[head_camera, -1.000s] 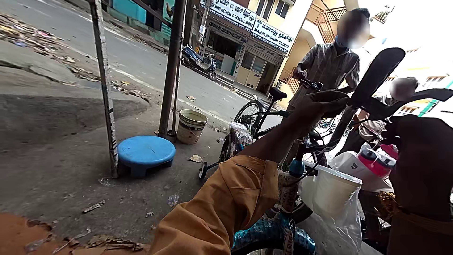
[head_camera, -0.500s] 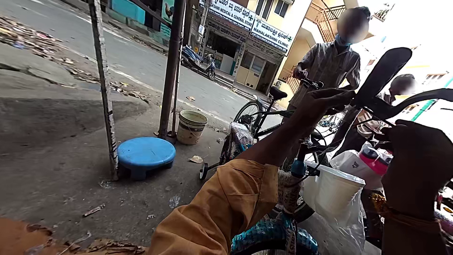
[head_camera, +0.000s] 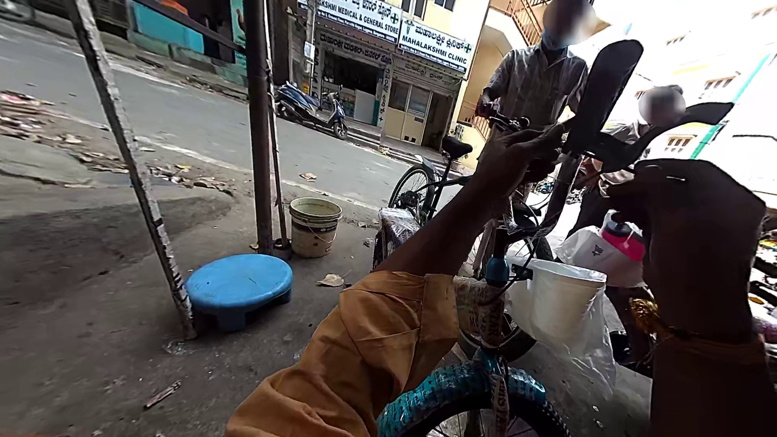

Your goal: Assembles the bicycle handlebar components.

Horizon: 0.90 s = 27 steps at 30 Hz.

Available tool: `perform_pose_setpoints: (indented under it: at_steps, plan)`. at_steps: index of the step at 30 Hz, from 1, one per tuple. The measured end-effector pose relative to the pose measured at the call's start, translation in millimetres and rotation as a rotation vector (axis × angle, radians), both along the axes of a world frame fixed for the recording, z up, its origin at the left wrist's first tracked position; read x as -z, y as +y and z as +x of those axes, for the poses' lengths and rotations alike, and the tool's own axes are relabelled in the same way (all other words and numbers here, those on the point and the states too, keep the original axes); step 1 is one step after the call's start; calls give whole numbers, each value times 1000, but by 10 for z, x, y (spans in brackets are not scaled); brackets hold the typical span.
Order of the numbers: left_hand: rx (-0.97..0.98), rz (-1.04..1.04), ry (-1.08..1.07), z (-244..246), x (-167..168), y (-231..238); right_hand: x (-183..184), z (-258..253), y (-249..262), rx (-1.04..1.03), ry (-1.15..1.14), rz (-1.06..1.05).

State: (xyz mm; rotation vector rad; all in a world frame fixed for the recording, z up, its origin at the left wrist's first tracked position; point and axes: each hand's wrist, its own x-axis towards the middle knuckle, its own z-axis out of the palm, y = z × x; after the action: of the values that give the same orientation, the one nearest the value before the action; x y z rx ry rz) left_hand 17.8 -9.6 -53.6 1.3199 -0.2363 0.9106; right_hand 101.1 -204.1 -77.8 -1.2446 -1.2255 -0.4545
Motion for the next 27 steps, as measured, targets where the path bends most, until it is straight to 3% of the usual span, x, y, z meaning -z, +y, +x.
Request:
perform_pose_setpoints:
  at_steps: [7, 9, 15, 17, 19, 24, 26, 27]
  plan:
    - [-42, 69, -16, 10, -9, -2, -7, 241, -2, 143, -334, 50]
    - [-62, 69, -9, -13, -20, -19, -109, 212, 41, 73, -176, 55]
    - [-104, 59, 14, -58, -30, -58, -163, 117, 219, -415, 478, 165]
    - [-116, 67, 17, -69, -31, -68, -120, 127, 226, -493, 556, 191]
    - [-115, 73, 29, -87, -34, -62, -31, 137, 189, -375, 407, 187]
    - [-115, 119, 4, -44, -36, 8, 2, 329, 147, 161, -154, 143]
    - [-108, 116, -5, -27, -54, -6, -82, 273, 108, 245, -115, 38]
    - [-86, 148, -5, -11, -54, 43, -115, 235, 107, 171, -22, 1]
